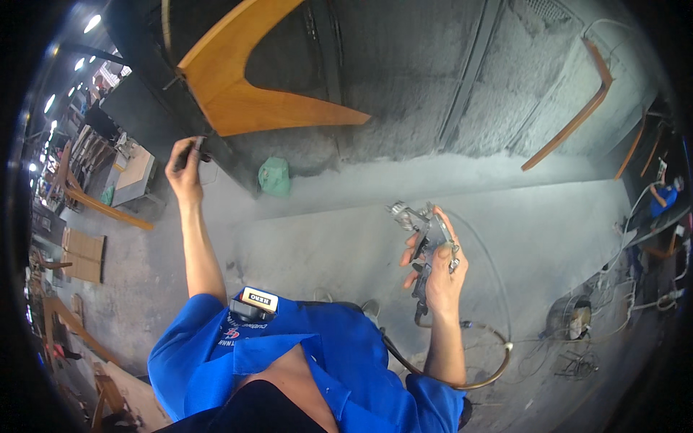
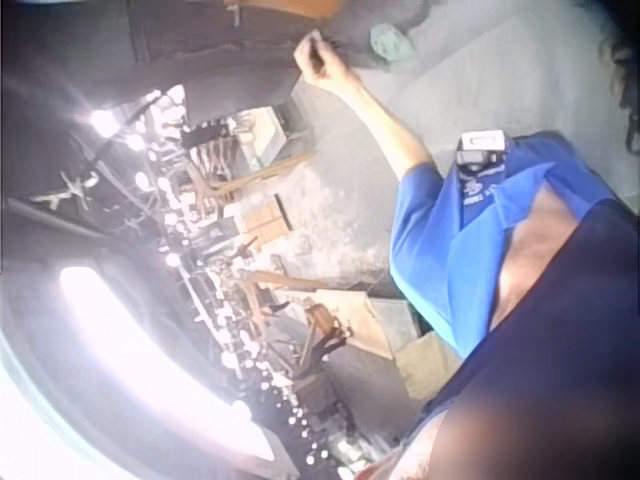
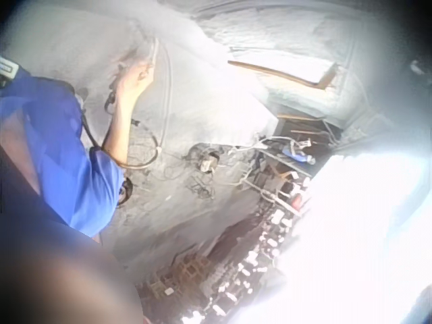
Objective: The person uses a spray gun to apply finish to a hanging wooden chair frame. They hold the frame with one hand and move the spray gun with the other, covering multiple sides of the frame in a workshop setting.
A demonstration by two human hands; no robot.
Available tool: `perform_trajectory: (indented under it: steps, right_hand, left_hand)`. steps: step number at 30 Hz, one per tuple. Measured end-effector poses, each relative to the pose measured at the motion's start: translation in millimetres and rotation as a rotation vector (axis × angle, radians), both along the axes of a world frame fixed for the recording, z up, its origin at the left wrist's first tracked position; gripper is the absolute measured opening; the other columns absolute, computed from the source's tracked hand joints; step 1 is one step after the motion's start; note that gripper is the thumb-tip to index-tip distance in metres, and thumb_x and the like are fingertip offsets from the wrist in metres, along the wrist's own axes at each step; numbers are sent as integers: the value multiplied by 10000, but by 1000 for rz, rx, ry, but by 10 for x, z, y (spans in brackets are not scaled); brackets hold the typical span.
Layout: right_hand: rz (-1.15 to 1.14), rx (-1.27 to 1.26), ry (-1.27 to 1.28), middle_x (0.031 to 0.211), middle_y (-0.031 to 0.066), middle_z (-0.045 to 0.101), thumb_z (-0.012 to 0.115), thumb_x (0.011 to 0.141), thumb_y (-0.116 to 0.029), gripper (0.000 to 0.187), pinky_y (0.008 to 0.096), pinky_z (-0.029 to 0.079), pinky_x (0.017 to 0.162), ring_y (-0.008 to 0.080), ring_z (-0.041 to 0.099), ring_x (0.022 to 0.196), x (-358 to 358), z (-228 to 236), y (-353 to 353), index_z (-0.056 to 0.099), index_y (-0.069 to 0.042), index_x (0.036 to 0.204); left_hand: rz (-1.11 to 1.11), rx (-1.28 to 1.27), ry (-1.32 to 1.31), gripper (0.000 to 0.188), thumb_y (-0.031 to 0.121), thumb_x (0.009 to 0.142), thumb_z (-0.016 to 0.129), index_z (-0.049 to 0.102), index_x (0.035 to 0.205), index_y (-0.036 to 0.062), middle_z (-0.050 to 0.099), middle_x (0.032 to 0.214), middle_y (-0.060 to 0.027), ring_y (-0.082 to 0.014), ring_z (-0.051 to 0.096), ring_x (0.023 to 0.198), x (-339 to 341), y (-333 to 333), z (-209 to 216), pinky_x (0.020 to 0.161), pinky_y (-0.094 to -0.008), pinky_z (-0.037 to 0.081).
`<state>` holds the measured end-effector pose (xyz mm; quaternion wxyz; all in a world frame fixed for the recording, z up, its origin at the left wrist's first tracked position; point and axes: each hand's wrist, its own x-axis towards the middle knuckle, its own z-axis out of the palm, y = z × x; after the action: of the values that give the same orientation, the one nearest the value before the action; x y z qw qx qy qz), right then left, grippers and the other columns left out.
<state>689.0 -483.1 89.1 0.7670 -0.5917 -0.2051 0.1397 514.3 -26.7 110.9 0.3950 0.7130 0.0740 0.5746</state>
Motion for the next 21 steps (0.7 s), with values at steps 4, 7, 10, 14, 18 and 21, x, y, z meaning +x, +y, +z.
perform_trajectory:
  steps: [4,7,10,14,18,21]
  right_hand:
    - [97,10,-173,894,144,627,584,798,-803,1112,305,542,362,238,677,640,152,974,-89,293,-54,1566]
    - [84,-21,-321,904,168,674,627,734,-819,1163,285,571,396,246,706,660,255,1733,-227,339,-25,1533]
    - [20,-19,-464,919,157,667,660,723,-797,1204,293,586,401,250,698,651,318,2247,-415,245,-45,1566]
    - [-44,0,-567,956,138,633,630,771,-773,1195,276,582,404,227,661,651,302,2453,-645,130,-72,1600]
    - [-24,21,-607,1043,152,592,577,879,-693,1039,253,570,388,203,620,709,313,2485,-764,76,-162,1619]
    - [22,-20,-620,1057,142,581,550,913,-671,993,243,574,395,193,611,721,384,2553,-794,66,-171,1622]
  left_hand:
    - [-26,32,213,157,-18,875,738,725,1030,-28,751,951,-117,-170,700,885,554,-737,-138,806,-290,555]
    - [36,342,109,214,6,896,717,699,1106,-32,740,926,-103,-177,693,796,760,-996,-87,778,-292,556]
    - [136,252,-315,187,44,928,659,680,1083,-59,705,878,-126,-224,668,720,541,-748,202,709,-303,529]
    - [659,135,3,180,104,1016,580,660,1059,-51,603,887,-79,-189,566,736,364,-337,369,673,-300,469]
    - [455,-75,147,246,206,1055,569,677,1038,-15,525,764,2,-87,459,634,336,-118,425,557,-250,382]
    - [149,-326,141,318,316,1066,555,677,1018,26,521,694,42,-24,420,537,317,-152,449,466,-211,312]
